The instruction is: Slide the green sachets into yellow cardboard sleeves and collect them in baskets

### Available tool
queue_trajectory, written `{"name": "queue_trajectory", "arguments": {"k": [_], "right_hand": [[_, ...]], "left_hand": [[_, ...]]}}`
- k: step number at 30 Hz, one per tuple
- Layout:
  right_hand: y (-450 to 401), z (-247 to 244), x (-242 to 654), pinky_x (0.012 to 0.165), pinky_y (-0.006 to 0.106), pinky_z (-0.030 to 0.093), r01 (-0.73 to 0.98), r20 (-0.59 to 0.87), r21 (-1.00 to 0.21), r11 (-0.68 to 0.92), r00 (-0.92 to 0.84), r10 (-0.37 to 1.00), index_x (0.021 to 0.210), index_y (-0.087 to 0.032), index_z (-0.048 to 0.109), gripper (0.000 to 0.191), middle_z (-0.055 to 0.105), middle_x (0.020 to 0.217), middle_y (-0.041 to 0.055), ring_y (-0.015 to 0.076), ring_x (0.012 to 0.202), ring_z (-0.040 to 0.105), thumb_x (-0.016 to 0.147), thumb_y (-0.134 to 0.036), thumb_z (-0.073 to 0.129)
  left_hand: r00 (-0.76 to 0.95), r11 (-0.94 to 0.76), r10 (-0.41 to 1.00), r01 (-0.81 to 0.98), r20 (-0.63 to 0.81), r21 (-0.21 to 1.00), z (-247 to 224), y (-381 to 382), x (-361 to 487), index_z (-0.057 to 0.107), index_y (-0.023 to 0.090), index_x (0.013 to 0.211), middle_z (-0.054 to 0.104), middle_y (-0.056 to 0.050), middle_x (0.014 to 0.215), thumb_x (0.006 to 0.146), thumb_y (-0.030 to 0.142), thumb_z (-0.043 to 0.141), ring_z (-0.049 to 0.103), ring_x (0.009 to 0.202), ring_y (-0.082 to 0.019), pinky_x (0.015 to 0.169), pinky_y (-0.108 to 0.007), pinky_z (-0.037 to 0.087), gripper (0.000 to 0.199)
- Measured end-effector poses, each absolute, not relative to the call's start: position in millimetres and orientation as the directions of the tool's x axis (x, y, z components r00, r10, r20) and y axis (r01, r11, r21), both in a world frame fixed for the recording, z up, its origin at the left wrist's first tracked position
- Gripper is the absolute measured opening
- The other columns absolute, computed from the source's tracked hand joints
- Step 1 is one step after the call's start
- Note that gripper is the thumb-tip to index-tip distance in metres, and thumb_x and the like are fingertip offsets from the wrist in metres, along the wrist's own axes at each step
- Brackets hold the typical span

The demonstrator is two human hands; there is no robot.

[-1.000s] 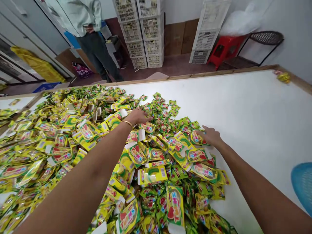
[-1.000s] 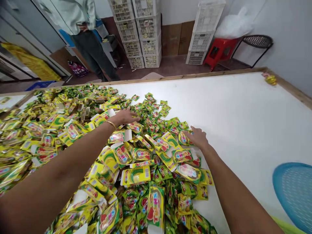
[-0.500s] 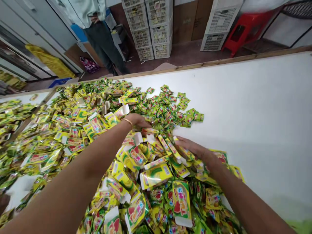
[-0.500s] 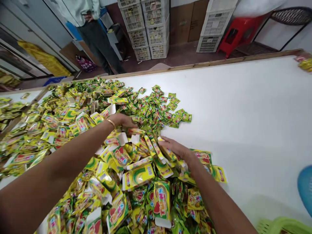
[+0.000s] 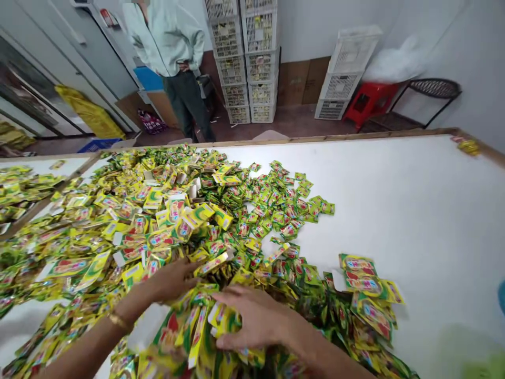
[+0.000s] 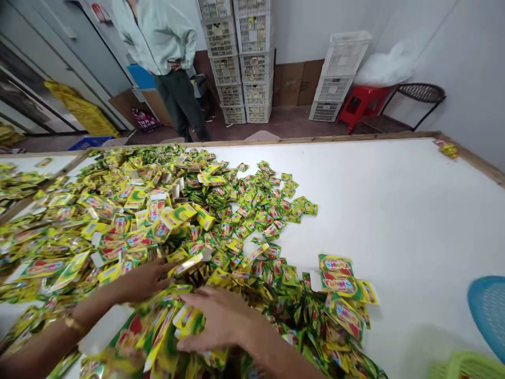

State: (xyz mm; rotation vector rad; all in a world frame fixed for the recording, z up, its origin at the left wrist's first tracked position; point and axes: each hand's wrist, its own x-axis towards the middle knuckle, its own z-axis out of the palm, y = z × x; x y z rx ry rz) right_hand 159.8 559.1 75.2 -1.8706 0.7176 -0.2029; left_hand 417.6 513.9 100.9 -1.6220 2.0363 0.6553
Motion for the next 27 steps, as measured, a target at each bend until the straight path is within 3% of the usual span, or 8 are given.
{"name": "queue_trajectory", "arguments": {"k": [3,6,10,12,16,21,25,27], "right_hand": [[536,76,140,0.101,0.039,0.037,-0.423,-0.133,-0.875,-0.235,0.677,-0.724,0.133,-0.029,0.048,0.065,0.05,0.134,0.0058,0.0262,0.121,0.048,0.076,-0.058,0.057],[486,63,101,0.097,0.041,0.042,-0.597,-0.093,-0.789,-0.147,0.353,-0.931,0.121,-0.026,0.058,0.048,0.056,0.124,0.007,0.0242,0.11,0.055,0.083,-0.054,0.046],[411,31,55,0.101,0.048,0.037,-0.813,-0.083,-0.582,0.014,0.043,-0.996,0.135,-0.022,0.045,0.061,0.043,0.138,0.012,0.0306,0.127,0.039,0.083,-0.054,0.044],[381,17,41,0.103,0.052,0.032,-0.846,-0.106,-0.524,0.094,-0.045,-0.993,0.139,-0.021,0.039,0.069,0.035,0.144,0.0148,0.0347,0.132,0.031,0.081,-0.057,0.046],[333,-1,28,0.103,0.06,0.027,-0.857,-0.146,-0.49,0.158,-0.099,-0.984,0.144,-0.024,0.03,0.081,0.028,0.148,0.0147,0.0398,0.134,0.025,0.077,-0.069,0.044],[293,-21,34,0.101,0.066,0.023,-0.866,-0.3,-0.455,0.208,-0.071,-0.951,0.145,-0.028,0.026,0.095,0.028,0.148,0.013,0.0451,0.134,0.019,0.068,-0.083,0.043],[295,-29,68,0.099,0.07,0.018,-0.88,-0.273,-0.459,0.124,0.007,-0.962,0.143,-0.032,0.028,0.089,0.03,0.147,0.0111,0.0433,0.134,0.019,0.071,-0.083,0.038],[307,-28,91,0.1,0.07,0.015,-0.845,-0.273,-0.53,0.065,0.097,-0.957,0.142,-0.031,0.031,0.086,0.031,0.146,0.0105,0.042,0.134,0.019,0.072,-0.081,0.039]], "left_hand": [[-0.127,0.129,-0.796,-0.991,-0.592,0.039,117,510,419,0.06,0.027,0.121,0.065,-0.01,0.112,0.083,0.048,0.042,0.062,0.099,-0.029,0.084,-0.038,0.047,0.046],[-0.151,0.188,-0.866,-0.982,-0.477,-0.031,136,469,395,0.065,0.027,0.111,0.066,-0.009,0.105,0.084,0.045,0.045,0.062,0.094,-0.027,0.082,-0.036,0.046,0.038],[-0.358,0.381,-0.915,-0.918,-0.186,-0.106,135,373,338,0.059,0.022,0.121,0.063,-0.012,0.106,0.086,0.052,0.044,0.053,0.106,-0.028,0.088,-0.037,0.042,0.049],[-0.381,0.39,-0.921,-0.903,-0.086,-0.181,123,321,311,0.061,0.022,0.119,0.062,-0.013,0.11,0.084,0.056,0.043,0.049,0.111,-0.032,0.092,-0.041,0.038,0.052],[-0.381,0.411,-0.911,-0.873,-0.158,-0.264,92,242,276,0.066,0.022,0.113,0.062,-0.013,0.112,0.079,0.067,0.042,0.042,0.117,-0.034,0.098,-0.047,0.031,0.062],[-0.216,0.309,-0.86,-0.942,-0.462,-0.134,55,201,284,0.05,0.032,0.131,0.05,-0.007,0.136,0.069,0.075,0.048,0.042,0.122,-0.037,0.099,-0.047,0.033,0.075],[-0.136,0.251,-0.793,-0.961,-0.594,-0.115,36,201,304,0.043,0.032,0.137,0.047,-0.004,0.139,0.068,0.073,0.052,0.044,0.122,-0.036,0.099,-0.044,0.035,0.081],[-0.114,0.259,-0.764,-0.956,-0.635,-0.14,36,206,312,0.047,0.03,0.135,0.049,-0.006,0.138,0.066,0.072,0.056,0.045,0.12,-0.037,0.098,-0.046,0.036,0.081]]}}
